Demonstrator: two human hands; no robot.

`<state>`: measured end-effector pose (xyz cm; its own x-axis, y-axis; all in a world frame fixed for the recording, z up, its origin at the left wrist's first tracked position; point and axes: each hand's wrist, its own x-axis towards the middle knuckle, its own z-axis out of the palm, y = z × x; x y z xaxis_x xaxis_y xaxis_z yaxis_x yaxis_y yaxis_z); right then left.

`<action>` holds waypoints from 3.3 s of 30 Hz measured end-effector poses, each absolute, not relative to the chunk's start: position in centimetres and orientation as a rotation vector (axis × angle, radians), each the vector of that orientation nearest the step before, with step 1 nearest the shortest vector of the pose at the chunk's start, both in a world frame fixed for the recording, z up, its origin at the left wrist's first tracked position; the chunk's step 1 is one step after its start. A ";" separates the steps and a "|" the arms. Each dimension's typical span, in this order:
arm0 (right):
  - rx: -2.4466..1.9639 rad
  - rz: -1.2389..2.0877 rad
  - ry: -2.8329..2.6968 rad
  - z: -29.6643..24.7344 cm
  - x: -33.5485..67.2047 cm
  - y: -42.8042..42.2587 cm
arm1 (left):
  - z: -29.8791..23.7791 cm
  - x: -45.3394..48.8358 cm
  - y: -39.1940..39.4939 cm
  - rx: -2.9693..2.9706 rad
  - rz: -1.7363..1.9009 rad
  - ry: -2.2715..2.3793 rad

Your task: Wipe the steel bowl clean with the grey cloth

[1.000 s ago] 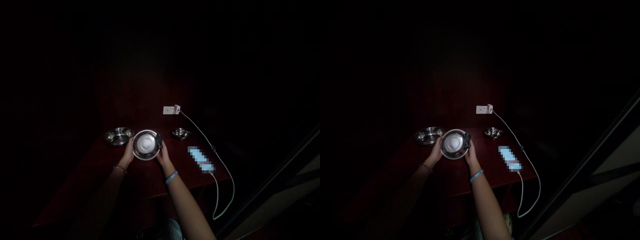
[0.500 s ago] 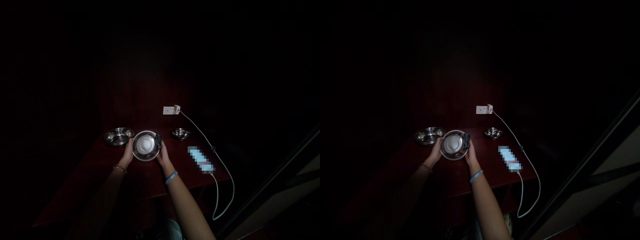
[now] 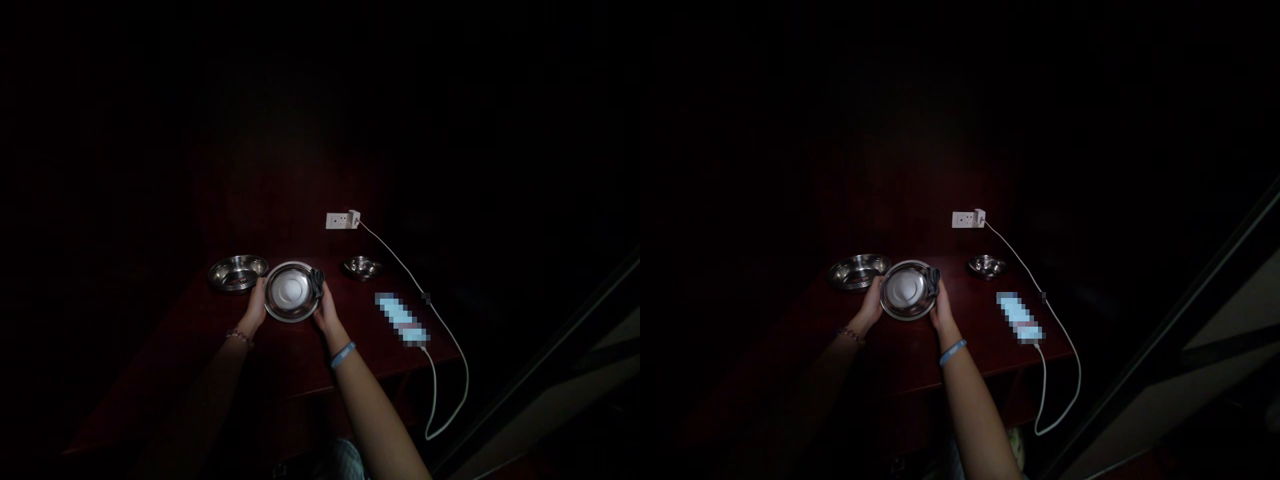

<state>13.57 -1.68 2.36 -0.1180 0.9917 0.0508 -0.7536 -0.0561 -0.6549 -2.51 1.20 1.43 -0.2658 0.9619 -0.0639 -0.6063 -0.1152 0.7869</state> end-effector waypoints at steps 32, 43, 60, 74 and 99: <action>-0.487 1.573 -0.652 1.4 13.5 -0.8 | 3.0 -1.9 0.2 0.423 1.647 0.886; -0.483 1.575 -0.641 1.1 13.6 -0.7 | 3.1 -1.8 0.0 0.418 1.646 0.896; -0.481 1.532 -0.706 1.6 13.5 -1.0 | 1.8 -2.1 1.1 0.530 1.662 0.862; -0.507 1.554 -0.696 1.8 13.5 -1.2 | 2.1 -2.0 0.5 0.617 1.689 0.878; -0.488 1.520 -0.590 1.1 14.0 -0.3 | 2.8 -1.5 0.2 0.578 1.612 0.836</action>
<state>14.04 -0.29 1.13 -0.0382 0.9978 0.0537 -0.7729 0.0045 -0.6345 -1.52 0.18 2.82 -0.2062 0.9758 -0.0733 -0.6221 -0.0729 0.7796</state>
